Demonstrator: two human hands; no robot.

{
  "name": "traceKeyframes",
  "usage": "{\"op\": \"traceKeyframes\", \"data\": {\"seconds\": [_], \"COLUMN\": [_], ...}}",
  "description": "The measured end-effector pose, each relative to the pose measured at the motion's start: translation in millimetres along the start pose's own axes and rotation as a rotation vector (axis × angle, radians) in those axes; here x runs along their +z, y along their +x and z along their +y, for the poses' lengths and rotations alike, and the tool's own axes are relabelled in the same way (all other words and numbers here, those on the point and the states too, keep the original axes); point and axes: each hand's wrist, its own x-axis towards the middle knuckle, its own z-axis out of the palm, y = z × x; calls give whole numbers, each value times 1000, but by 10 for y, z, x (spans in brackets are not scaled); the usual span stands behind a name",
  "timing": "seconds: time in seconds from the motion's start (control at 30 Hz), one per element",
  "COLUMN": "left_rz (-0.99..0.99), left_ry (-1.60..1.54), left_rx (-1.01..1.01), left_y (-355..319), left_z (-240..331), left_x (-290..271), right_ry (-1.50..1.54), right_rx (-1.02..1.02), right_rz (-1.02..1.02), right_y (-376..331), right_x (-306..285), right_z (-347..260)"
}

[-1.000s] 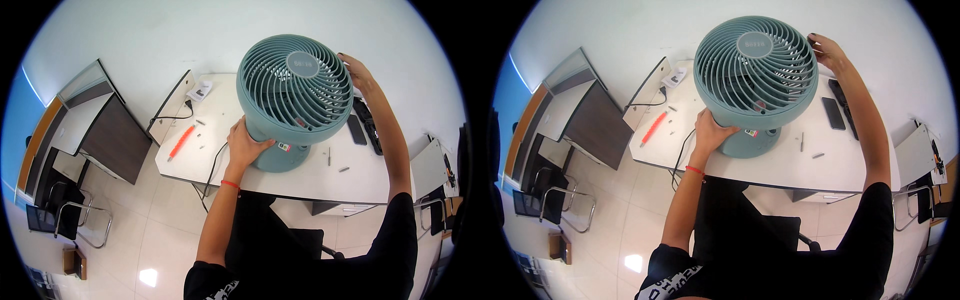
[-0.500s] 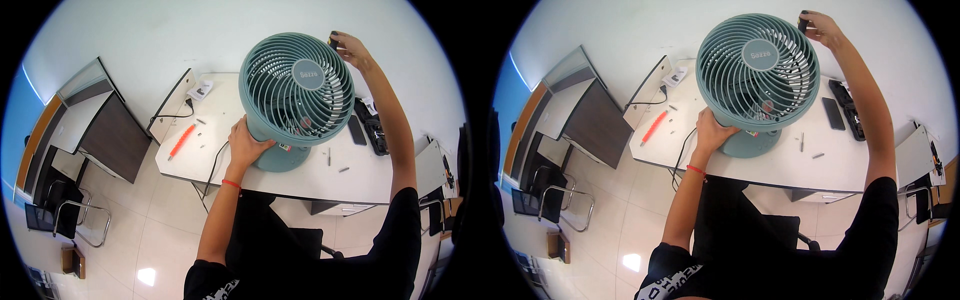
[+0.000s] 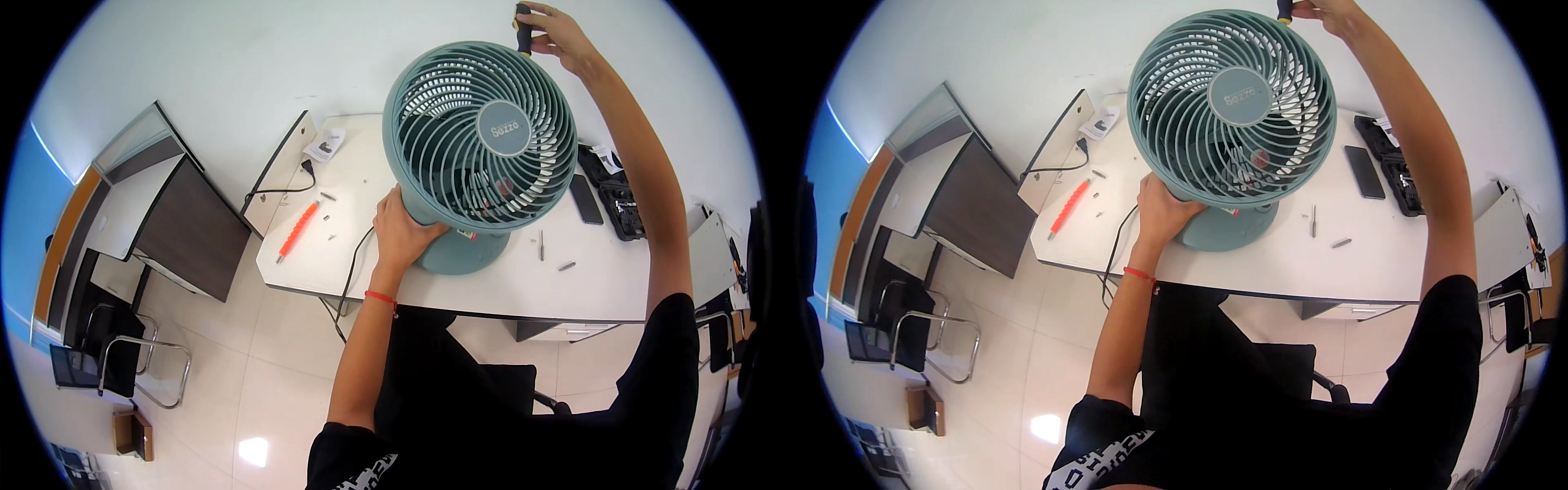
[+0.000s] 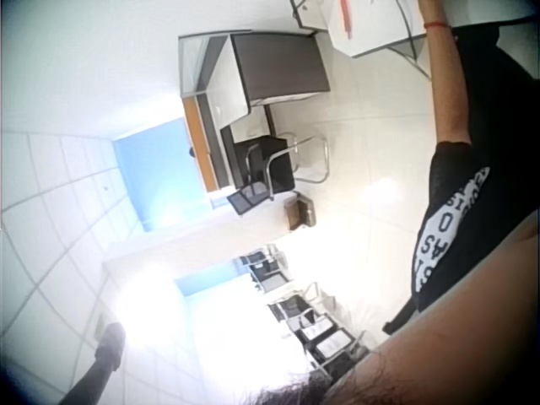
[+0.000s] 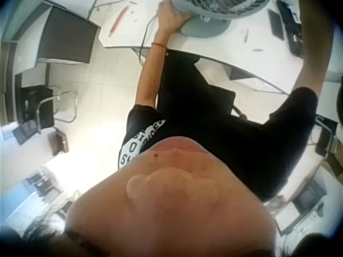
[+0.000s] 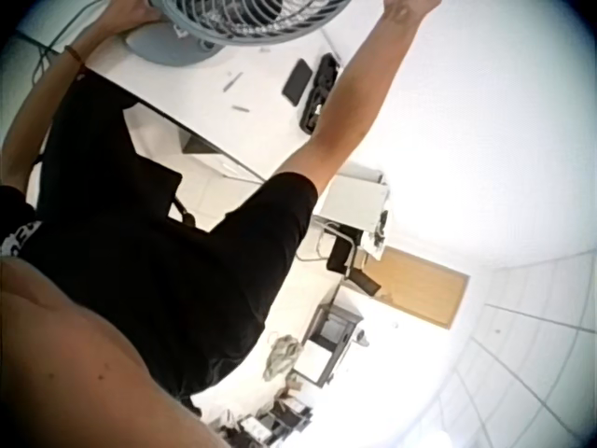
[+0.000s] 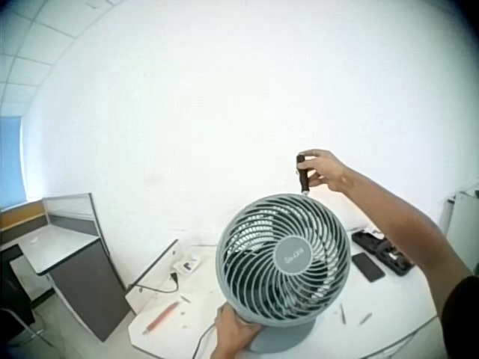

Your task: The person uses a screwdriver to tighten screws on the base and front grille of a teal desk fan. They rotate the fan to access different screw locations and continue tightening throughout the clip.

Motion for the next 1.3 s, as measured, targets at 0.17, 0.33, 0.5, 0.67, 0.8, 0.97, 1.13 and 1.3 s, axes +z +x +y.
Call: {"op": "traceKeyframes", "data": {"seconds": [0.17, 0.33, 0.5, 0.67, 0.8, 0.97, 1.13, 1.3], "left_rz": [14, 25, 26, 31, 32, 24, 32, 15], "left_ry": [-4, -10, 2, 4, 28, 32, 36, 41], "left_rx": [6, 24, 31, 37, 37, 37, 52, 19], "left_y": [9, 6, 3, -1, 9, 13, 5, 5], "left_z": [-3, 4, 16, -9, -57, -85, -50, 10], "left_x": [5, 7, -2, 24, 47, 52, 46, 12], "right_ry": [-18, 16, -20, -53, -93, -59, -44, -66], "right_rx": [-31, -119, -203, -258, -297, -324, -403, -504], "right_rz": [-64, -159, -168, -188, -202, -232, -329, -366], "right_y": [-137, -63, -23, -111, -250, -438, -596, -794], "right_x": [189, 291, 434, 551, 652, 753, 820, 841], "right_z": [-312, -422, -562, -733, -906, -1071, -1189, -1320]}}
